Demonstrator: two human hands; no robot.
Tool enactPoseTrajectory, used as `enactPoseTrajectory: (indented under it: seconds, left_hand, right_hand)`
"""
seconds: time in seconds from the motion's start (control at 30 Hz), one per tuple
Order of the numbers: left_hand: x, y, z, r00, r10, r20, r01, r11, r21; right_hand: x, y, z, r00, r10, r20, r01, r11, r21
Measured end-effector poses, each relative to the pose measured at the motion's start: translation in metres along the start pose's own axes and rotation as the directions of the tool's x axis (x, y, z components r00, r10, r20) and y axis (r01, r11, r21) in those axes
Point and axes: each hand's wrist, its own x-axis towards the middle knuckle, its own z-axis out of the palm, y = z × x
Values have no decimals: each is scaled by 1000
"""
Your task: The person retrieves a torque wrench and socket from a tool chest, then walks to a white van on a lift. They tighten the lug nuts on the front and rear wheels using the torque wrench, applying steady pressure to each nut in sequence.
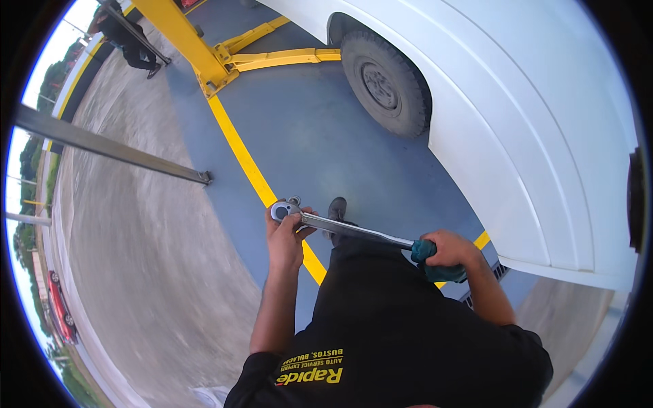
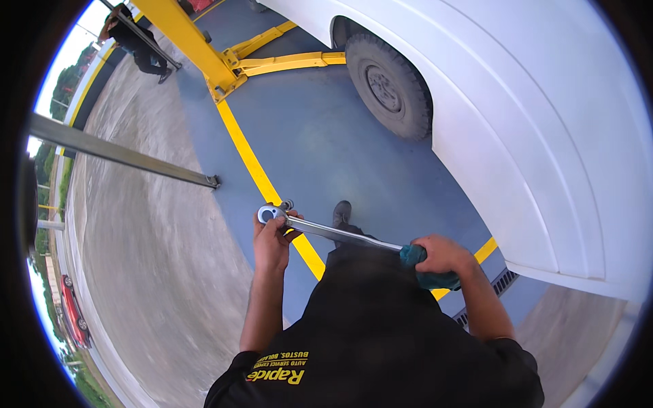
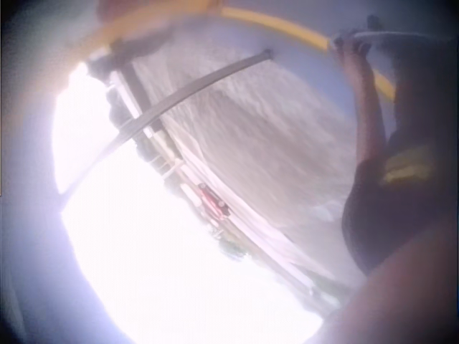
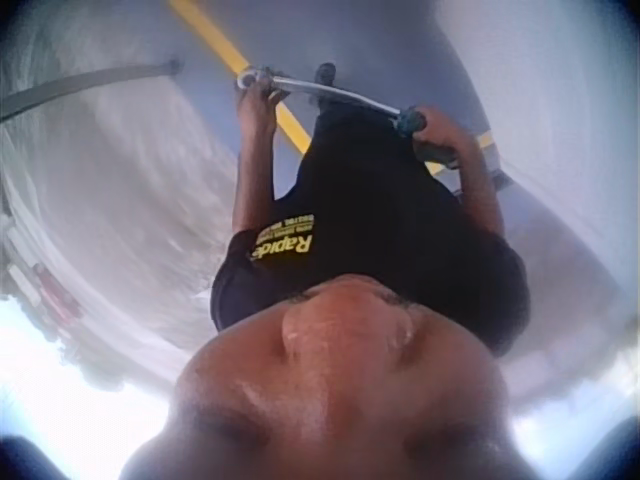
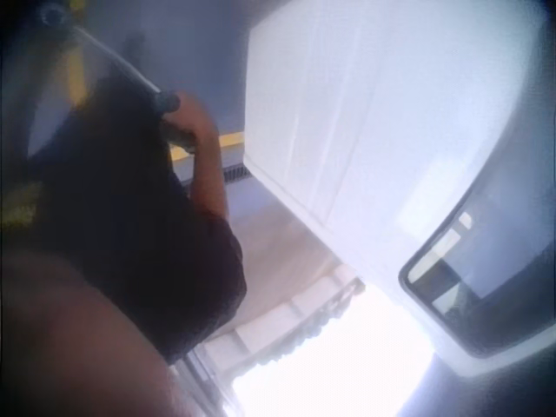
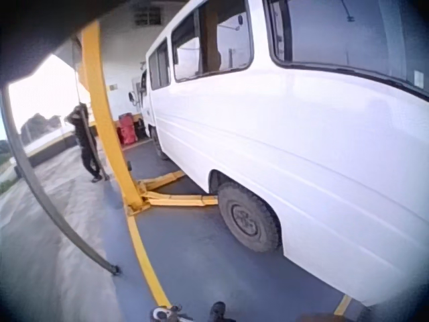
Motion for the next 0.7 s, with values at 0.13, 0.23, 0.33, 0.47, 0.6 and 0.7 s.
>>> enactPoseTrajectory:
  seconds: [0.13, 0.23, 0.33, 0.47, 0.6, 0.7]
  left_hand:
    - [117, 44, 9, 999, -25, 27, 24, 1000, 19]
    - [183, 94, 2, 1000, -9, 1, 9, 999, 43]
    - [236, 144, -20, 1000, -4, 2, 4, 998, 59]
    - [328, 179, -37, 1000, -29, -7, 29, 996, 82]
    - [418, 225, -48, 997, -51, 65, 41, 989, 144]
    - [493, 252, -50, 991, -90, 101, 69, 979, 192]
  right_hand:
    - [105, -30, -48, 998, 34, -47, -34, 999, 5]
    - [168, -68, -84, 998, 35, -52, -39, 997, -67]
    - [226, -135, -135, 1000, -3, -30, -2, 989, -147]
    - [296, -157, -151, 999, 32, -24, -35, 991, -133]
    - [371, -186, -160, 999, 30, -45, -31, 999, -19]
    - [424, -198, -172, 997, 65, -32, -61, 992, 112]
